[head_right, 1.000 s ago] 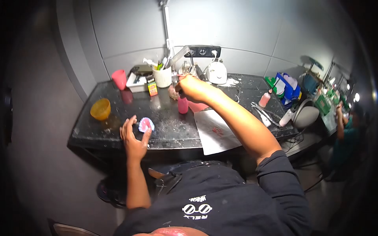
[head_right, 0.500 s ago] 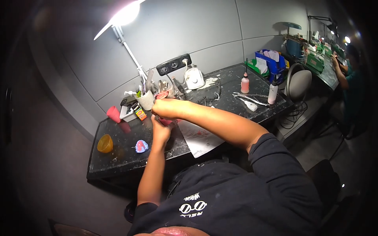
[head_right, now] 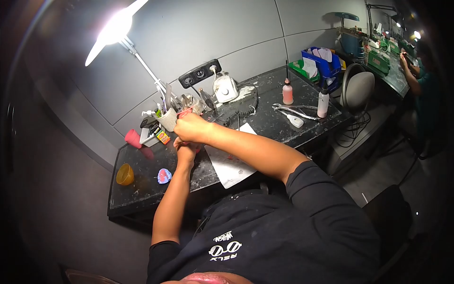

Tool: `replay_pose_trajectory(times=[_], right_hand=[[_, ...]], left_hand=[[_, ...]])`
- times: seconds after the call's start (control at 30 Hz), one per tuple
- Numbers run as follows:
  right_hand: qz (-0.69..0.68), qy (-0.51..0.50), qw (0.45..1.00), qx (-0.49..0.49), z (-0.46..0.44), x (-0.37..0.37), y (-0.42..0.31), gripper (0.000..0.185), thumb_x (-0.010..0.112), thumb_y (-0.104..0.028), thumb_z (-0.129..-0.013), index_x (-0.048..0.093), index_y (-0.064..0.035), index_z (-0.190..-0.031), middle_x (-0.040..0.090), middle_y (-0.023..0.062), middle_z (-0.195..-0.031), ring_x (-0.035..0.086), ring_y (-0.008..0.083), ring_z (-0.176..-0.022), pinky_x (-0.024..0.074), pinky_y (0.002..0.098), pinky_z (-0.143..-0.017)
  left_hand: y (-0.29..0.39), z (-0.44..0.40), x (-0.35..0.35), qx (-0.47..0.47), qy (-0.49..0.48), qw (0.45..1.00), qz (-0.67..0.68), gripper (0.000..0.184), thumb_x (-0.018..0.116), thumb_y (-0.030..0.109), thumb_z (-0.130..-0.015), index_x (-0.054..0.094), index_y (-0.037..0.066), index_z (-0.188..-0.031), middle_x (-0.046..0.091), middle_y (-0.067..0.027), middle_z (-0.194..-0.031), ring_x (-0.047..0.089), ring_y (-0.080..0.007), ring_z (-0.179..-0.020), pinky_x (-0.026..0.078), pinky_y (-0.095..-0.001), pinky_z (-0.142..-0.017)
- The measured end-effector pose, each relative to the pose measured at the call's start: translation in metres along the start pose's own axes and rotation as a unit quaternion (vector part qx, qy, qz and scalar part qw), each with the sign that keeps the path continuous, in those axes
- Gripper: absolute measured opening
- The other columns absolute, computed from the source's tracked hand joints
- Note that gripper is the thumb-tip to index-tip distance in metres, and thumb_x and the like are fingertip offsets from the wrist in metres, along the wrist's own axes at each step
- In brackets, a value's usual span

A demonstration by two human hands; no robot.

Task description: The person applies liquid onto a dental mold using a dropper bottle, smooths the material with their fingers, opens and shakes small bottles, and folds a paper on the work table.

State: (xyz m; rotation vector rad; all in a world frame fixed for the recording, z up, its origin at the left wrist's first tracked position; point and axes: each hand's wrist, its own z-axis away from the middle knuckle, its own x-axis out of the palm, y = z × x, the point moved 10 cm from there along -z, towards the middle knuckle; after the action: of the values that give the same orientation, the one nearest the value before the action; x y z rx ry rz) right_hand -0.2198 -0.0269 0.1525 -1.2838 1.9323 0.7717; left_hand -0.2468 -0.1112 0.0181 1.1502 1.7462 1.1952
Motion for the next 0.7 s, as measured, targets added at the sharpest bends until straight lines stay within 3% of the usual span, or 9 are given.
replay_pose_trajectory(times=[0.03,0.07,0.1,0.17,0.37,0.5,0.57,0.63,0.7], right_hand=[[0.021,0.032,0.999,-0.005,0.003,-0.004,-0.002,0.059,0.074,-0.062,-0.075,0.076,-0.0031,-0.071,0.071,0.0164,-0.067,0.073,0.0338,-0.066,0.0585,0.0450,-0.061],[0.048,0.046,0.998,-0.015,0.004,0.000,-0.003,0.059,0.072,-0.063,-0.077,0.077,-0.0056,-0.070,0.070,0.0136,-0.065,0.072,0.0309,-0.063,0.0574,0.0426,-0.058],[0.042,0.043,0.998,-0.014,0.007,0.004,-0.002,0.059,0.072,-0.063,-0.077,0.077,-0.0056,-0.070,0.070,0.0136,-0.065,0.072,0.0309,-0.063,0.0574,0.0426,-0.058],[0.061,0.069,0.996,0.016,0.008,0.005,0.002,0.058,0.068,-0.063,-0.081,0.077,-0.0072,-0.069,0.069,0.0125,-0.064,0.072,0.0295,-0.064,0.0569,0.0422,-0.057],[0.014,0.055,0.998,-0.024,0.018,-0.019,-0.006,0.072,0.047,-0.057,-0.102,0.067,-0.0047,-0.056,0.063,0.0191,-0.055,0.068,0.0389,-0.056,0.0549,0.0461,-0.057],[0.017,0.051,0.997,-0.052,0.014,-0.030,-0.009,0.072,0.049,-0.057,-0.101,0.067,-0.0045,-0.056,0.062,0.0185,-0.055,0.066,0.0382,-0.053,0.0538,0.0457,-0.055],[0.014,0.048,0.996,-0.071,0.014,-0.032,-0.012,0.071,0.049,-0.056,-0.101,0.066,-0.0045,-0.055,0.062,0.0181,-0.054,0.065,0.0379,-0.051,0.0532,0.0454,-0.054],[0.017,0.022,0.998,-0.060,0.013,-0.029,-0.009,0.064,0.050,-0.052,-0.099,0.071,-0.0054,-0.060,0.065,0.0172,-0.059,0.068,0.0347,-0.061,0.0537,0.0460,-0.060],[0.018,0.033,0.997,-0.062,0.013,-0.024,-0.009,0.060,0.052,-0.047,-0.098,0.070,-0.0055,-0.059,0.064,0.0167,-0.058,0.067,0.0338,-0.059,0.0530,0.0454,-0.058]], left_hand=[[-0.008,-0.003,-0.006,0.008,0.019,0.994,-0.112,0.018,0.071,0.003,-0.081,0.069,0.005,-0.099,0.071,-0.0070,-0.080,0.069,-0.0200,-0.072,0.052,-0.0353,-0.062],[0.000,-0.007,-0.006,0.144,0.036,0.963,-0.223,0.014,0.073,0.010,-0.082,0.070,0.004,-0.093,0.073,-0.0129,-0.082,0.072,-0.0269,-0.074,0.052,-0.0387,-0.064],[0.003,-0.004,-0.003,0.138,0.036,0.964,-0.224,0.014,0.073,0.010,-0.082,0.070,0.004,-0.093,0.073,-0.0129,-0.082,0.072,-0.0269,-0.074,0.052,-0.0387,-0.064],[0.058,0.018,0.010,0.306,0.059,0.906,-0.287,0.012,0.074,0.015,-0.080,0.071,0.005,-0.085,0.073,-0.0164,-0.082,0.073,-0.0336,-0.077,0.053,-0.0427,-0.065],[0.075,0.026,0.007,0.245,0.089,0.911,-0.320,0.019,0.078,0.021,-0.077,0.068,0.005,-0.078,0.072,-0.0173,-0.076,0.072,-0.0383,-0.074,0.053,-0.0476,-0.063],[0.081,0.024,0.005,0.233,0.094,0.934,-0.252,0.021,0.079,0.021,-0.076,0.067,0.004,-0.079,0.072,-0.0163,-0.076,0.072,-0.0392,-0.074,0.053,-0.0478,-0.062],[0.090,0.031,0.013,0.319,0.089,0.887,-0.321,0.023,0.080,0.021,-0.075,0.067,0.003,-0.079,0.072,-0.0154,-0.077,0.072,-0.0389,-0.074,0.053,-0.0470,-0.063],[0.081,0.030,0.006,0.250,0.081,0.936,-0.234,0.022,0.081,0.020,-0.075,0.068,0.003,-0.081,0.072,-0.0170,-0.076,0.072,-0.0401,-0.075,0.054,-0.0468,-0.064],[0.066,0.023,0.004,0.196,0.075,0.942,-0.263,0.013,0.076,0.009,-0.079,0.071,0.001,-0.087,0.074,-0.0101,-0.075,0.072,-0.0259,-0.068,0.054,-0.0406,-0.062]])
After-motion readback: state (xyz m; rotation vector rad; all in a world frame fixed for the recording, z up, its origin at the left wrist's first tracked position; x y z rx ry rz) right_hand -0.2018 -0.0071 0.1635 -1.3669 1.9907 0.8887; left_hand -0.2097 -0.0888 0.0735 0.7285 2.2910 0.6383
